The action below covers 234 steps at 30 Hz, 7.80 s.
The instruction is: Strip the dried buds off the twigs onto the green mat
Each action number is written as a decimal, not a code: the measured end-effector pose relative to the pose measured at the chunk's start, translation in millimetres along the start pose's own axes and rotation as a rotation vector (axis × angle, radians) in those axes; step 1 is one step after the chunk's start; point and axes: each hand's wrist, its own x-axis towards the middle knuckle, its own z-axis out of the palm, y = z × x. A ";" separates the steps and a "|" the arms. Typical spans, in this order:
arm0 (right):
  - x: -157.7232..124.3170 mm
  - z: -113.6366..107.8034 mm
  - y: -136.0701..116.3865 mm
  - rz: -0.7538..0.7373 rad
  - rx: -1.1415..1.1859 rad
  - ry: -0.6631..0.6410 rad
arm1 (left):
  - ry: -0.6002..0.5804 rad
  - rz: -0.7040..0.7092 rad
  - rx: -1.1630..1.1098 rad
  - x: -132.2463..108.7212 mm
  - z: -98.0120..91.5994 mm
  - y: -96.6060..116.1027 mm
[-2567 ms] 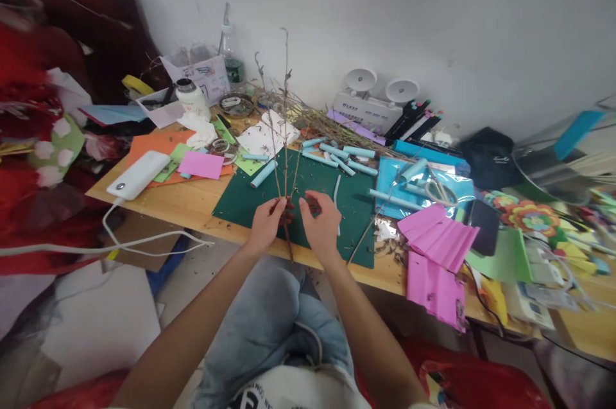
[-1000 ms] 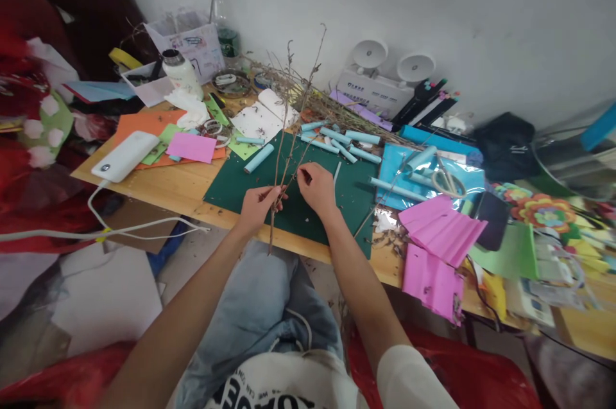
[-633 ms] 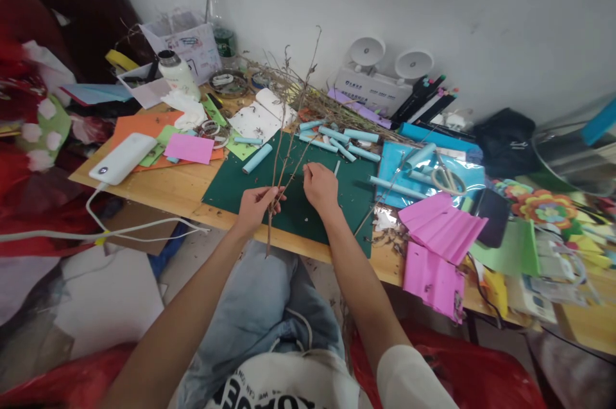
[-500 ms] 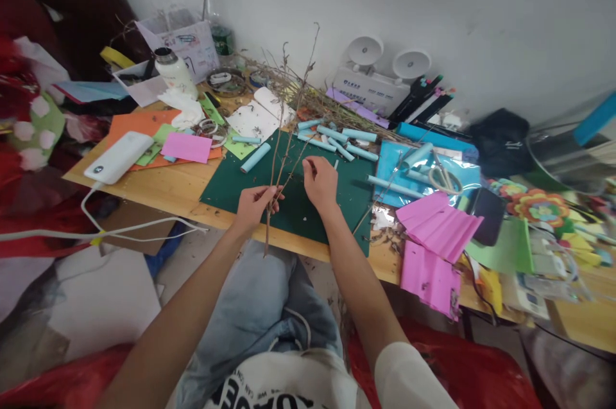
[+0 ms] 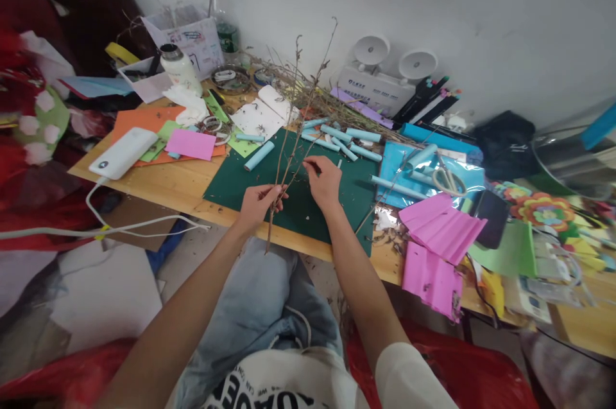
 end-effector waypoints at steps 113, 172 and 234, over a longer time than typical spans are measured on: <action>9.9 0.9 24.7 0.211 0.075 0.122 | -0.084 0.106 0.301 -16.5 -33.2 8.5; 10.8 -16.6 7.0 -0.055 -0.104 -0.125 | -0.078 -0.036 0.470 -83.0 -95.5 61.7; 11.6 -10.0 10.3 -0.091 0.028 -0.206 | 0.177 -0.072 0.255 -112.2 -56.0 10.3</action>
